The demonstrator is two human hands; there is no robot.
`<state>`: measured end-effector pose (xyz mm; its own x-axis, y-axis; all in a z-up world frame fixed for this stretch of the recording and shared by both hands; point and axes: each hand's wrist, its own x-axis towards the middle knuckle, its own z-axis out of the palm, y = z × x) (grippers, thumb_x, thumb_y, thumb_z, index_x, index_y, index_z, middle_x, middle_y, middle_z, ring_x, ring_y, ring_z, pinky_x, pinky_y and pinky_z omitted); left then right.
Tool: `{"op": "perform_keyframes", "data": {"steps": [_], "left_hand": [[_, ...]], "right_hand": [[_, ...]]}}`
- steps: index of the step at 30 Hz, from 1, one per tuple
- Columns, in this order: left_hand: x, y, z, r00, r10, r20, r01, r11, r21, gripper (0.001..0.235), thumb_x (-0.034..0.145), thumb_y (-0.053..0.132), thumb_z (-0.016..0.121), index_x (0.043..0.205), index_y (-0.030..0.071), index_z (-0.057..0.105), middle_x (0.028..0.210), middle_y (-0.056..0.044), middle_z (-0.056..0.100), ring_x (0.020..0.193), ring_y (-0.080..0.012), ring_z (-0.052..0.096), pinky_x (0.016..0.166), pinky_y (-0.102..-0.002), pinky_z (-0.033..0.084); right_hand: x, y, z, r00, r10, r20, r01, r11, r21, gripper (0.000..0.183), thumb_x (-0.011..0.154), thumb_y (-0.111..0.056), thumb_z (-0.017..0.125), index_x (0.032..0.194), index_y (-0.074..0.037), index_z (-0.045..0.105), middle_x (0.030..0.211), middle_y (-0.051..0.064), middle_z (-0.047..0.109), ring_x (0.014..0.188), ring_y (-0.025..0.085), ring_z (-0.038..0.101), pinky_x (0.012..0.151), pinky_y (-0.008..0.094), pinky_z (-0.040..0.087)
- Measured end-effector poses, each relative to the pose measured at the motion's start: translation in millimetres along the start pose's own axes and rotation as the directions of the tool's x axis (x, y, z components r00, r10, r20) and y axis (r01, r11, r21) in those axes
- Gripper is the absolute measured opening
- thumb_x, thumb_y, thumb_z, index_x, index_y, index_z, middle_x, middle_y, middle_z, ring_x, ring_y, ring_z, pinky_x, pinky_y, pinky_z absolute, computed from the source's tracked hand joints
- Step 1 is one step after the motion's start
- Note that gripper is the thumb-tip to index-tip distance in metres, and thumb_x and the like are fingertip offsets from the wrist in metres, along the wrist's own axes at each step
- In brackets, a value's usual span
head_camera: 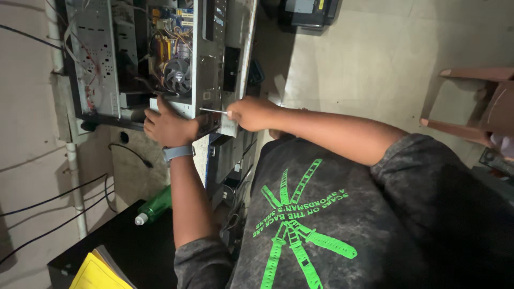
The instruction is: The person uses a screwdriver to remove screws from the back of a computer tower, then reaches inside to disconnect and reconnect internal cables.
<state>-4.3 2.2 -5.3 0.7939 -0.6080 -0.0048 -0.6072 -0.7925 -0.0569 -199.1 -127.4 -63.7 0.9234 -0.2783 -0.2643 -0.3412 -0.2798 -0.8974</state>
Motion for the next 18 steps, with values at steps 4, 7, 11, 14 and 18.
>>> {"op": "perform_keyframes", "data": {"steps": [4, 7, 11, 14, 18], "left_hand": [[0, 3, -4, 0.999, -0.026, 0.034, 0.027, 1.000, -0.011, 0.126, 0.042, 0.061, 0.094, 0.149, 0.016, 0.045, 0.143, -0.034, 0.044, 0.128, -0.0558, 0.042, 0.110, -0.061, 0.030], [-1, 3, -5, 0.999, -0.023, 0.036, 0.023, 1.000, -0.012, 0.126, 0.044, 0.064, 0.094, 0.149, 0.015, 0.045, 0.144, -0.034, 0.043, 0.129, -0.0564, 0.041, 0.111, -0.062, 0.029], [1, 1, -2, 1.000, -0.019, 0.021, 0.019, 1.000, -0.011, 0.126, 0.043, 0.065, 0.094, 0.148, 0.015, 0.045, 0.144, -0.035, 0.043, 0.128, -0.0565, 0.041, 0.110, -0.062, 0.029], [0, 0, 1, 1.000, 0.009, -0.010, -0.009, 1.000, -0.008, 0.125, 0.043, 0.064, 0.094, 0.148, 0.015, 0.047, 0.143, -0.036, 0.043, 0.129, -0.0561, 0.041, 0.111, -0.061, 0.029], [2, 0, 0, 0.999, -0.023, 0.024, 0.022, 1.000, 0.007, 0.122, 0.045, 0.062, 0.093, 0.148, 0.015, 0.046, 0.144, -0.034, 0.044, 0.129, -0.0554, 0.042, 0.112, -0.061, 0.029]], "right_hand": [[8, 10, 6, 0.998, 0.003, -0.064, 0.001, 0.998, 0.064, 0.017, 0.096, -0.027, 0.060, 0.104, -0.012, 0.063, 0.090, 0.016, 0.073, 0.087, 0.037, 0.072, 0.073, 0.048, 0.053], [8, 7, 8, 0.995, -0.033, -0.094, 0.041, 0.995, 0.085, 0.023, 0.093, -0.029, 0.065, 0.100, -0.008, 0.058, 0.086, 0.016, 0.071, 0.083, 0.037, 0.071, 0.069, 0.049, 0.052], [2, -2, 3, 0.994, -0.017, -0.112, 0.021, 0.999, 0.038, 0.019, 0.093, -0.028, 0.064, 0.096, -0.009, 0.062, 0.082, 0.015, 0.070, 0.082, 0.037, 0.071, 0.069, 0.051, 0.051], [-1, -9, 3, 0.994, -0.004, -0.108, -0.001, 0.999, -0.049, 0.019, 0.099, -0.028, 0.060, 0.094, -0.011, 0.067, 0.084, 0.017, 0.070, 0.082, 0.039, 0.070, 0.071, 0.051, 0.051], [1, -13, 4, 0.991, 0.061, -0.117, -0.070, 0.995, -0.077, 0.014, 0.092, -0.023, 0.060, 0.095, -0.014, 0.070, 0.086, 0.016, 0.071, 0.084, 0.038, 0.070, 0.070, 0.053, 0.052]]}}
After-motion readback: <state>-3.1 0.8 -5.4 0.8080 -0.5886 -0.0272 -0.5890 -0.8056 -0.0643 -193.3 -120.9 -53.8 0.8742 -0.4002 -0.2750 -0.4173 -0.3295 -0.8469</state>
